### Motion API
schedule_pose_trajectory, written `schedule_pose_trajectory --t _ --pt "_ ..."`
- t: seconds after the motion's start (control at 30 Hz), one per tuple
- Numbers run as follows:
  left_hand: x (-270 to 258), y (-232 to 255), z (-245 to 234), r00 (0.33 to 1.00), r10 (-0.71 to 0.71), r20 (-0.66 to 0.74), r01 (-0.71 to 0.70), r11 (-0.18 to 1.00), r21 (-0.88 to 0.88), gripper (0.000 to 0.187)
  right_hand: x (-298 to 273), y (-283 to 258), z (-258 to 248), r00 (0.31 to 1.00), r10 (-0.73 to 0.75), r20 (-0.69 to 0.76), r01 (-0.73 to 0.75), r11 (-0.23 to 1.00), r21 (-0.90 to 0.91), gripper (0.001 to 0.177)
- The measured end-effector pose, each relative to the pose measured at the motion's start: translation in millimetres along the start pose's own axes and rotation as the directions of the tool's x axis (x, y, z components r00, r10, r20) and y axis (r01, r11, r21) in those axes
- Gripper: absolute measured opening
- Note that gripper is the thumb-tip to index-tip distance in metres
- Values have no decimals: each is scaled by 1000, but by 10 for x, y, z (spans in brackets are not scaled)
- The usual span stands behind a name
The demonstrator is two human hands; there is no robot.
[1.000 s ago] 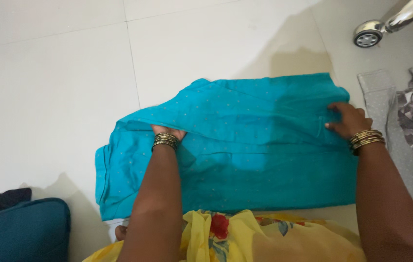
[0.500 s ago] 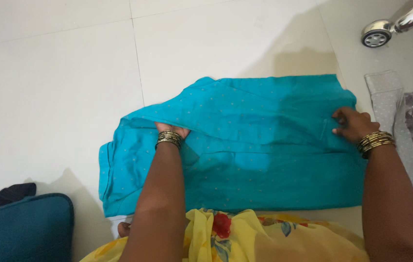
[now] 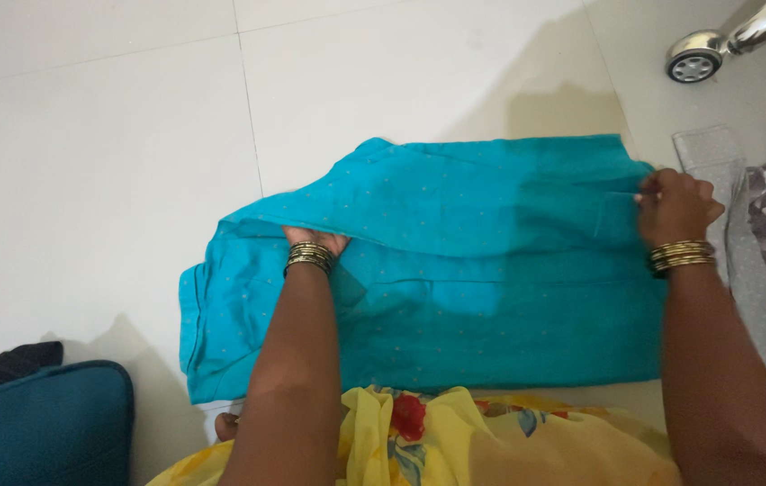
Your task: The person folds a teal shirt by first buttoning the cuffs, then folding the sleeves and the body of the shirt inward multiple times until it is a neat rectangle.
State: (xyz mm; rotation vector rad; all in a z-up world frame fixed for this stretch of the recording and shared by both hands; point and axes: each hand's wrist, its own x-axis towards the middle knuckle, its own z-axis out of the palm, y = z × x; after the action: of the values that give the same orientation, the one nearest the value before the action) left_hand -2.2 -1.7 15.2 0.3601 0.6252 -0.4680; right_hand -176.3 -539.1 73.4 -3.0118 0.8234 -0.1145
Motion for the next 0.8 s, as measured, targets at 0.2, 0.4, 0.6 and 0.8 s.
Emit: schedule_pose_trajectory --t 0.2,0.4,0.6,0.8 --pt "-6 5 9 1000 -10 -16 10 1000 2 97 -361 -613 179 985 -157 -65 170 898 405 32" --pt "20 47 -8 998 -17 52 15 999 39 97 -896 -1457 314 848 -522 94 501 846 183 80" --pt "114 68 -87 986 12 168 -11 1000 -8 100 -934 -1434 285 861 -506 -48 494 811 315 85" --pt "269 447 -232 997 -71 36 63 983 172 72 -860 -1444 376 837 -544 66 533 836 133 78"
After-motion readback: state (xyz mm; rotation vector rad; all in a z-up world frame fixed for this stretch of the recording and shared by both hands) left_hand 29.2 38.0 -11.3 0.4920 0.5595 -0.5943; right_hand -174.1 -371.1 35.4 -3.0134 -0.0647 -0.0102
